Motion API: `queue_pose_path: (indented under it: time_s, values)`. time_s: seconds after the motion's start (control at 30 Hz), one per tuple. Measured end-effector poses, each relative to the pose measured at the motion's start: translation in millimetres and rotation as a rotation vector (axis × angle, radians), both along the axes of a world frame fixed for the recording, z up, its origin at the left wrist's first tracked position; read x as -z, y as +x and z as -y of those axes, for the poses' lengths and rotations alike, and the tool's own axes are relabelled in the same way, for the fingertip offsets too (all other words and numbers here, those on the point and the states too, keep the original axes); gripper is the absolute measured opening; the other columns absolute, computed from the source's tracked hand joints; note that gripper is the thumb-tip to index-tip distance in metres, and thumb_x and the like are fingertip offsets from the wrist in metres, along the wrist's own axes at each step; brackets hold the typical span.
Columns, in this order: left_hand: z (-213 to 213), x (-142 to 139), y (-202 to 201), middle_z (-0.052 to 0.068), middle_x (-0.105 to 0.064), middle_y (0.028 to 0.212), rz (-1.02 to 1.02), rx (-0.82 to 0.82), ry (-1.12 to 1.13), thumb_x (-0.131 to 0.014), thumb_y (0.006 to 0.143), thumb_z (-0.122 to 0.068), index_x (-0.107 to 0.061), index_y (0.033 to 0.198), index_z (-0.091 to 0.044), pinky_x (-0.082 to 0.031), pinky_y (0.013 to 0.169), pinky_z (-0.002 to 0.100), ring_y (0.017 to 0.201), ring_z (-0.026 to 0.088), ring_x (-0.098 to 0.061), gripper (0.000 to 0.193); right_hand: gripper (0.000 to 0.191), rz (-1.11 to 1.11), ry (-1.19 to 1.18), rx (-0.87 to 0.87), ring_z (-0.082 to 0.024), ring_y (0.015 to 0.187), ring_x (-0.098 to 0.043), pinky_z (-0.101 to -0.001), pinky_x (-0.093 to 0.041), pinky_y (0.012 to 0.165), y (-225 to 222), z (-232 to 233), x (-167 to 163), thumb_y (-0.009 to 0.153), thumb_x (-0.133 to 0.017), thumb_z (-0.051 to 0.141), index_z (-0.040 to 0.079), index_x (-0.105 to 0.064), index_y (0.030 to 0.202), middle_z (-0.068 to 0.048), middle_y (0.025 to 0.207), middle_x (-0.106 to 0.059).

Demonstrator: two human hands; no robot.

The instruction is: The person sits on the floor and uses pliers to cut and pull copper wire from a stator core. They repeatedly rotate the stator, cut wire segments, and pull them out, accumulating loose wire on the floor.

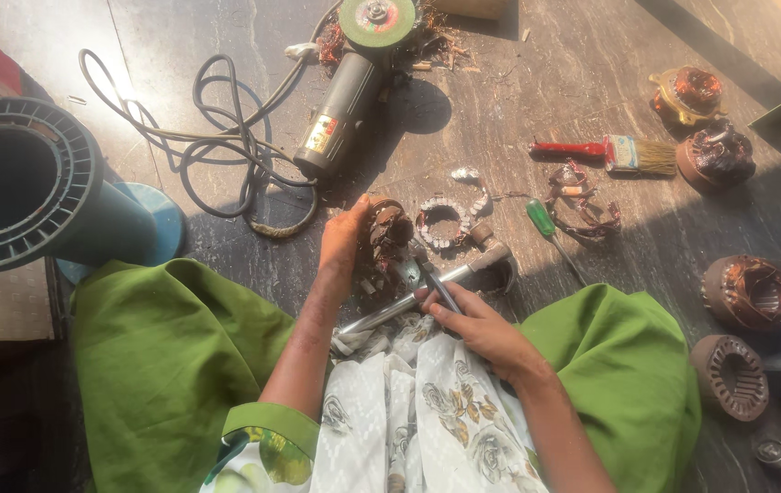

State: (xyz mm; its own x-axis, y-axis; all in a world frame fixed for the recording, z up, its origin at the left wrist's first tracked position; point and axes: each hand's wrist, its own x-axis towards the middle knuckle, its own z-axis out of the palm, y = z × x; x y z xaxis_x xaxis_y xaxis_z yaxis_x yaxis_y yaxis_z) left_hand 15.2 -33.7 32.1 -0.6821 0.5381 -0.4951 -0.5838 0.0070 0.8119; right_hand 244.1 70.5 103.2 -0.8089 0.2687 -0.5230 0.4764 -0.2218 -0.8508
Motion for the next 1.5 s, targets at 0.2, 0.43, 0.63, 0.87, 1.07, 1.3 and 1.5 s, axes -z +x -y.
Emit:
queue_pose_path:
  time_s: [0.2,0.43,0.63,0.87,1.07,1.3,1.5]
  values:
    - [-5.0,12.0,-5.8,0.004,-0.076,0.093,-0.226,-0.025,-0.161,-0.063,0.09,-0.059,-0.08,0.104,-0.007,-0.053,0.076,0.029,0.083,0.012,-0.067,0.056,0.029,0.046,0.05,-0.053,-0.015,0.119,-0.055,-0.03,-0.041,0.105,-4.6,9.0,-1.1,0.099,-0.061,0.029,0.007,-0.067,0.118,-0.006,0.122,-0.067]
    - [-11.6,26.2,-8.6,0.011,-0.07,0.078,-0.304,0.013,-0.426,-0.058,0.093,-0.069,-0.078,0.082,0.002,-0.047,0.067,0.036,0.072,0.017,-0.06,0.075,0.035,-0.05,-0.075,0.039,-0.015,0.116,-0.059,-0.0317,-0.046,0.101,-6.7,6.0,-10.9,0.1,-0.056,0.03,0.006,-0.065,0.123,-0.003,0.124,-0.068]
    - [-9.8,1.5,0.9,0.012,-0.075,0.078,-0.461,0.039,-0.48,-0.059,0.086,-0.071,-0.08,0.092,-0.004,-0.052,0.072,0.034,0.075,0.018,-0.07,0.07,0.04,0.034,-0.289,0.078,-0.017,0.107,-0.064,-0.0345,-0.052,0.088,-5.8,2.5,-15.2,0.1,-0.057,0.027,0.004,-0.062,0.132,-0.01,0.121,-0.072]
    - [-3.8,-5.6,3.0,0.008,-0.075,0.07,-0.488,0.021,-0.445,-0.069,0.082,-0.062,-0.082,0.09,-0.006,-0.055,0.069,0.032,0.068,0.014,-0.07,0.058,0.041,0.013,-0.478,0.135,-0.019,0.109,-0.068,-0.0342,-0.06,0.089,3.4,12.3,-25.0,0.099,-0.057,0.022,-0.003,-0.057,0.131,-0.014,0.13,-0.07]
    - [-4.1,19.5,-1.9,0.002,-0.07,0.07,-0.227,-0.119,-0.091,-0.078,0.087,-0.048,-0.079,0.082,0.002,-0.048,0.059,0.028,0.062,0.009,-0.058,0.051,0.027,-0.013,-0.494,0.131,-0.021,0.113,-0.068,-0.0372,-0.057,0.094,-2.5,17.4,-23.9,0.098,-0.056,0.018,0.001,-0.061,0.118,-0.016,0.135,-0.067]
    - [-2.7,28.0,-1.5,0.002,-0.071,0.075,-0.129,-0.125,0.009,-0.075,0.089,-0.043,-0.079,0.088,-0.001,-0.05,0.063,0.027,0.066,0.009,-0.06,0.043,0.018,-0.121,-0.547,0.139,-0.027,0.121,-0.065,-0.0408,-0.057,0.097,-9.2,17.8,-7.8,0.1,-0.056,0.019,0.002,-0.059,0.101,-0.02,0.138,-0.063]
    - [-6.3,31.9,-2.2,0.002,-0.065,0.075,-0.239,-0.063,-0.102,-0.071,0.097,-0.045,-0.077,0.09,0.0,-0.045,0.063,0.029,0.067,0.01,-0.055,0.047,0.022,-0.111,-0.484,0.157,-0.025,0.118,-0.066,-0.0369,-0.057,0.09,-13.3,19.8,-2.4,0.102,-0.054,0.026,0.005,-0.058,0.099,-0.02,0.139,-0.062]
